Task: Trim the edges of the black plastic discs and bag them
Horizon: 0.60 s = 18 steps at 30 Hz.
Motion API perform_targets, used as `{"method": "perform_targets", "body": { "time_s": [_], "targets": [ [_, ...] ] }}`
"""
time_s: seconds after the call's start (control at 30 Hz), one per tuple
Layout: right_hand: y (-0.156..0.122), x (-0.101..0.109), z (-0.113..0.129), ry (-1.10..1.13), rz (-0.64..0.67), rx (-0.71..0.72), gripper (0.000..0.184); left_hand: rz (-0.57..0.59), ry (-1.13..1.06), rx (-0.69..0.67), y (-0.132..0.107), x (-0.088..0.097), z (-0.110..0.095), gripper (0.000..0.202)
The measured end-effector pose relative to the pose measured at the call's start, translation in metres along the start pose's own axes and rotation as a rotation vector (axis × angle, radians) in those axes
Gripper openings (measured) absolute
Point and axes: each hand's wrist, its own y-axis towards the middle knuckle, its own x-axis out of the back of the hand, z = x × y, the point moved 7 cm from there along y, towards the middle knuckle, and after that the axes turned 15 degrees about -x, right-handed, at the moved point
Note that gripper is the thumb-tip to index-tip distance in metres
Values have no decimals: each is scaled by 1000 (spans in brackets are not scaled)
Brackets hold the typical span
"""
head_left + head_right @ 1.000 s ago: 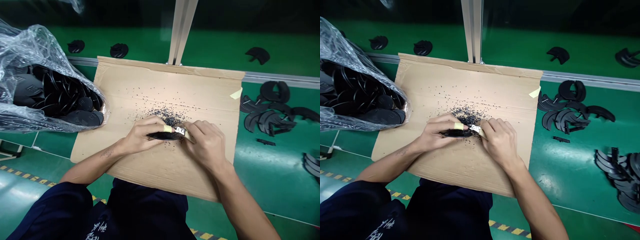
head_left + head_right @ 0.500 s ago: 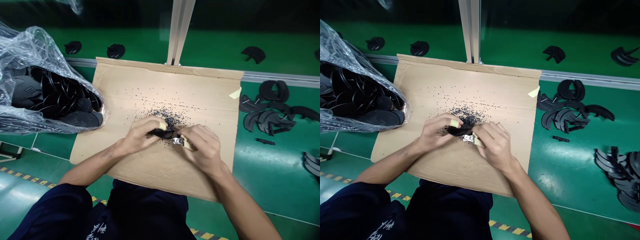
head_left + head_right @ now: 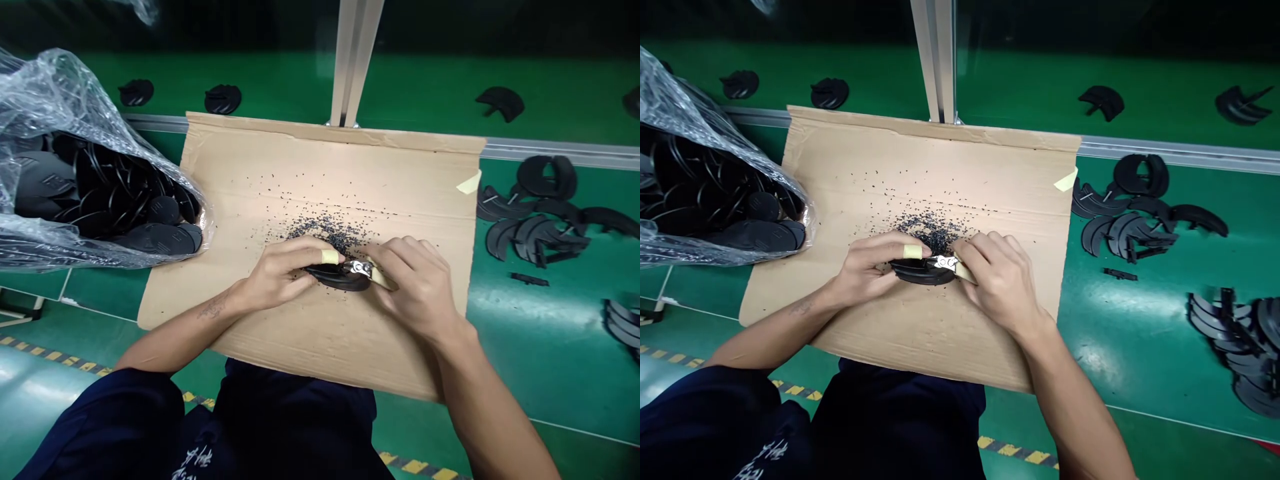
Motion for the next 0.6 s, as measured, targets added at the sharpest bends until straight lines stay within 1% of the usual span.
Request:
{"method": "perform_targets", "body": {
  "time_s": [0.17, 0.37, 0.6],
  "targets": [
    [-2, -3, 5, -88, 17, 31, 16, -5, -43, 7, -1, -2, 0, 29],
    [-1, 5, 13, -194, -69, 67, 19, -57, -76, 23, -3, -2, 1, 28],
    [-5, 9, 21, -289, -98, 75, 14, -93, -92, 9, -5, -2, -1, 31]
  ]
}}
